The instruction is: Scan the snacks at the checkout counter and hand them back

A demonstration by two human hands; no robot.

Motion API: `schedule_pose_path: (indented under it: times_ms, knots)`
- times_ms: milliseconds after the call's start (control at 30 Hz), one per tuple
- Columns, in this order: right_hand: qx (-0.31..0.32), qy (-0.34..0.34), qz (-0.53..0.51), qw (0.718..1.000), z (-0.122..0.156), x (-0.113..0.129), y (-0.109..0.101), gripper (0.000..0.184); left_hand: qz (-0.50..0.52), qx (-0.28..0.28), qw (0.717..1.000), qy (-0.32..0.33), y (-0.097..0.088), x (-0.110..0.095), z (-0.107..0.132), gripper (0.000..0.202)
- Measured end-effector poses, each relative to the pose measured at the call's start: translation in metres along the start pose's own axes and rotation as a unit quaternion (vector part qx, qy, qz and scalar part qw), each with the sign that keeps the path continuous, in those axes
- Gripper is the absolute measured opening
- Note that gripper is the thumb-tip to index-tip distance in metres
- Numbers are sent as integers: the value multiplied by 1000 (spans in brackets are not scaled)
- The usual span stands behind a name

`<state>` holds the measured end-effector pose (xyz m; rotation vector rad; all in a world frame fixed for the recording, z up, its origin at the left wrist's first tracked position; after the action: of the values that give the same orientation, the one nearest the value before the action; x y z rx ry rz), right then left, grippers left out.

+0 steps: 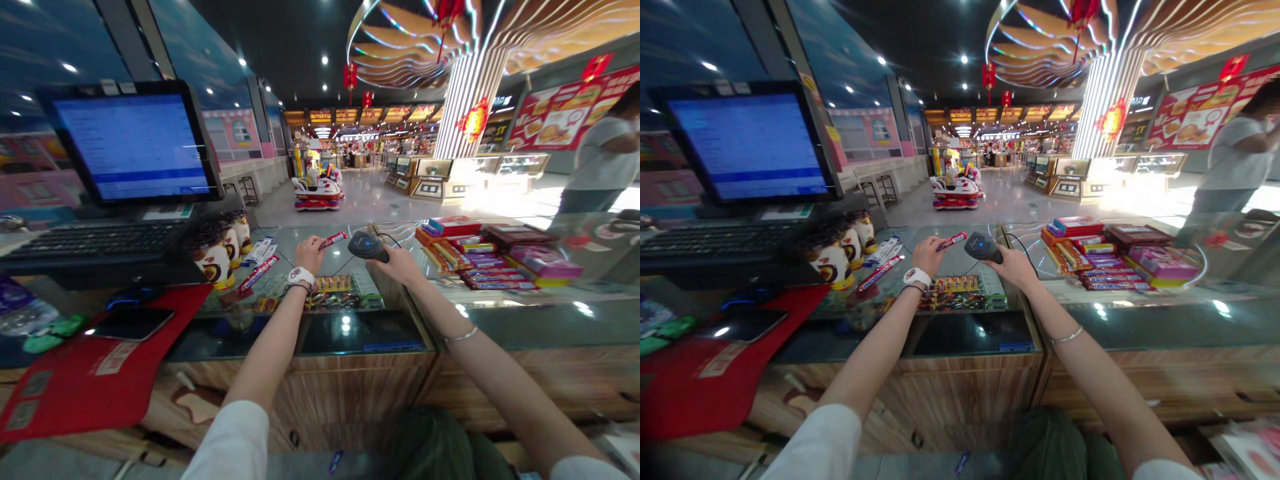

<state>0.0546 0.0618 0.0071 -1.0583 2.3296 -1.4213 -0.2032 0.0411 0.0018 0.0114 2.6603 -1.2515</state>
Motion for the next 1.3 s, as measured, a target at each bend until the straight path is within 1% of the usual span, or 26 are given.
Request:
schedule_pose_path:
  times_ms: [333,467,633,800,900,1033,1100,1200,1267,1300]
  knots:
    - [-12,-2,-6,1000,-2,-2,5,44,2,-3,1000,2,0,0,1,27]
    - [-3,-12,-16,1000,-2,-5,8,44,7,-6,1000,5,0,0,0,27]
    - [25,-75,-90,993,-2,-4,18,42,9,-14,1000,12,-2,-3,0,27]
    - [37,-177,-173,968,-2,0,34,49,11,-19,1000,23,-3,-6,1,28]
    - [68,-214,-195,955,-1,1,43,49,20,-25,999,29,-4,-7,2,27]
    - [104,-253,-198,941,1,4,54,51,29,-36,998,49,-7,-10,5,25]
    - [115,-258,-193,940,2,5,57,52,29,-41,997,58,-9,-12,6,24]
    - [120,-246,-190,943,2,7,58,52,32,-52,995,75,-12,-18,10,22]
    - [101,-226,-193,949,0,8,54,48,37,-63,993,91,-16,-23,12,21]
    - [75,-212,-193,955,-2,8,50,42,40,-70,992,97,-18,-26,13,20]
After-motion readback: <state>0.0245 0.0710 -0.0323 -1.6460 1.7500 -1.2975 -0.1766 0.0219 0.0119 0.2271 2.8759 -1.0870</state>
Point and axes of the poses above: each hand's wrist, its own z-axis away from the middle knuckle, its own y-axis out of the palm, x = y × z, the point moved 3 cm from there along -z, towards the middle knuckle, and after that the axes turned 6 degrees about -y, right-handed, at the moved point
